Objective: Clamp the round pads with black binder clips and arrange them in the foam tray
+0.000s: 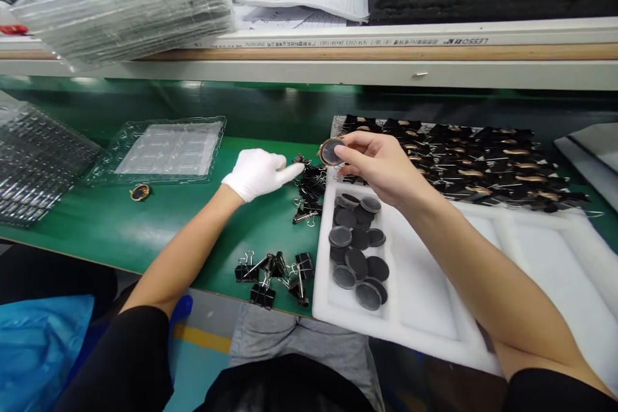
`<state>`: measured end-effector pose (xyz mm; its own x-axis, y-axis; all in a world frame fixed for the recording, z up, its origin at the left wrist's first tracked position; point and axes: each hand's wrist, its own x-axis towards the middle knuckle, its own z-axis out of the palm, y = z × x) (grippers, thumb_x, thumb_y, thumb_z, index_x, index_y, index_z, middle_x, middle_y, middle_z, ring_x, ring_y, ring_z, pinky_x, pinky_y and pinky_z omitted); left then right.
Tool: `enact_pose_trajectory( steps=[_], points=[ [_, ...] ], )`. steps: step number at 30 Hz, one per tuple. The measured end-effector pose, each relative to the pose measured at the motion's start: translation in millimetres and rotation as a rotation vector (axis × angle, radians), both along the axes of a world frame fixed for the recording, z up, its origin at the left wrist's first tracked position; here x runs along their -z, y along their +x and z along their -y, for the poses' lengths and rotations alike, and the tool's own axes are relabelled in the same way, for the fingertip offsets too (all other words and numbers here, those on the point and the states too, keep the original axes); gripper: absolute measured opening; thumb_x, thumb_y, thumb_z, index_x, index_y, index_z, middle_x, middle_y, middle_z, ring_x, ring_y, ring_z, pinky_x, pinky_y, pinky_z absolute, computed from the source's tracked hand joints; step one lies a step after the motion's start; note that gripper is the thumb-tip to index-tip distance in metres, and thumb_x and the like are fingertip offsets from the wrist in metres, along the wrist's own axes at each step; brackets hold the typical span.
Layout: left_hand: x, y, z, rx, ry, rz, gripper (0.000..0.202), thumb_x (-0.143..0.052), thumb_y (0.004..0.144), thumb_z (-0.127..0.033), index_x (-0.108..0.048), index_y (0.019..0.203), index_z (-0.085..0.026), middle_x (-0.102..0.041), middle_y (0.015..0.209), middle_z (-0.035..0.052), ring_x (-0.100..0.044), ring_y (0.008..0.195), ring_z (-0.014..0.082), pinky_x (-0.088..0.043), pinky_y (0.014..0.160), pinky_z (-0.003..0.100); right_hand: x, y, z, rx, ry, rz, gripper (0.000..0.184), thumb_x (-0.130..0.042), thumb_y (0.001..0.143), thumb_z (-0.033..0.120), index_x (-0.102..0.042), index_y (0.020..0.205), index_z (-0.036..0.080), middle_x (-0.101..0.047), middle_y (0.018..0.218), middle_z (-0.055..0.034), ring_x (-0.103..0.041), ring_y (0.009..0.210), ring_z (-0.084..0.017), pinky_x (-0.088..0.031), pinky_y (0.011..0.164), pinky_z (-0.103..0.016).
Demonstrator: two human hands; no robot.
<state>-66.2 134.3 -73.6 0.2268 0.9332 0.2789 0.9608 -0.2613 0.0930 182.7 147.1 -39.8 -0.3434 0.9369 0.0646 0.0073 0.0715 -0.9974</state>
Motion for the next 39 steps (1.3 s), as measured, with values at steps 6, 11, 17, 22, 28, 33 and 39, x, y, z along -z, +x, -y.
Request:
enact_pose_trajectory(
  steps=[6, 11, 17, 22, 28, 33, 39],
  points=[
    [16.5, 2, -19, 0.190, -0.056, -0.248, 0.062, -0.036, 0.104, -0.058, -0.072, 0.075, -0.017, -0.070, 0.066, 0.0125, -0.066, 0.063, 0.0253, -0.027, 0.063, 0.034, 5.3, 3, -4, -0.063, -0.131, -0.032, 0.034, -0.092, 0.071, 0.048, -0.076, 0.085, 0.021, -0.076, 0.096, -0.0048, -0.068, 0.087, -0.018, -0.054, 0.067, -0.027],
    [7.1, -16, -19, 0.213, -0.016, -0.253, 0.048, -0.045, 0.099, -0.040, -0.066, 0.063, -0.017, -0.064, 0.059, 0.0115, -0.061, 0.058, 0.0218, -0.033, 0.068, 0.036, 8.9, 6, -7, -0.136, -0.219, -0.060, 0.033, -0.094, 0.070, 0.045, -0.077, 0.086, 0.022, -0.076, 0.097, -0.0046, -0.069, 0.088, -0.017, -0.055, 0.069, -0.028],
    [-8.5, -6, 21, 0.043, 0.066, 0.521, 0.054, -0.043, 0.104, -0.050, -0.054, 0.059, -0.021, -0.054, 0.051, 0.0007, -0.054, 0.052, 0.0149, -0.039, 0.062, 0.031, 8.2, -2, 4, -0.345, -0.227, -0.017, 0.036, -0.092, 0.072, 0.051, -0.082, 0.092, 0.022, -0.077, 0.118, -0.0106, -0.071, 0.095, -0.020, -0.059, 0.072, -0.031],
    [-9.5, 16, 45, 0.103, -0.110, 0.974, 0.059, -0.049, 0.102, -0.062, -0.056, 0.059, -0.022, -0.050, 0.046, -0.0034, -0.048, 0.047, 0.0115, -0.043, 0.056, 0.028, 7.4, -7, 16, -0.483, -0.132, -0.034, 0.034, -0.086, 0.081, 0.053, -0.081, 0.096, 0.022, -0.079, 0.105, -0.0089, -0.071, 0.090, -0.019, -0.059, 0.073, -0.030],
    [-13.9, 7, 47, 0.240, -0.314, 0.799, 0.071, -0.044, 0.099, -0.067, -0.026, 0.046, -0.023, -0.030, 0.044, -0.0022, -0.026, 0.045, 0.0104, -0.023, 0.048, 0.032, 4.1, -3, 16, -0.494, -0.092, 0.037, 0.036, -0.086, 0.081, 0.052, -0.081, 0.099, 0.022, -0.081, 0.102, -0.0087, -0.072, 0.084, -0.018, -0.060, 0.071, -0.030],
    [-18.7, 11, 49, 0.122, -0.379, 0.690, 0.069, -0.056, 0.092, -0.067, -0.018, 0.055, -0.023, -0.017, 0.055, -0.0037, -0.015, 0.054, 0.0095, -0.010, 0.051, 0.030, 1.9, -3, 16, -0.472, -0.029, 0.111, 0.038, -0.086, 0.081, 0.053, -0.081, 0.099, 0.020, -0.080, 0.097, -0.0088, -0.070, 0.077, -0.018, -0.059, 0.071, -0.033],
    [-20.1, 14, 52, 0.114, -0.453, 0.628, 0.062, -0.057, 0.090, -0.062, -0.024, 0.056, -0.021, -0.021, 0.059, -0.0037, -0.017, 0.059, 0.0096, -0.012, 0.054, 0.031, 6.2, -2, 15, -0.490, 0.026, 0.153, 0.034, -0.086, 0.081, 0.051, -0.081, 0.096, 0.020, -0.079, 0.092, -0.0069, -0.069, 0.078, -0.018, -0.056, 0.072, -0.032]
  ],
)
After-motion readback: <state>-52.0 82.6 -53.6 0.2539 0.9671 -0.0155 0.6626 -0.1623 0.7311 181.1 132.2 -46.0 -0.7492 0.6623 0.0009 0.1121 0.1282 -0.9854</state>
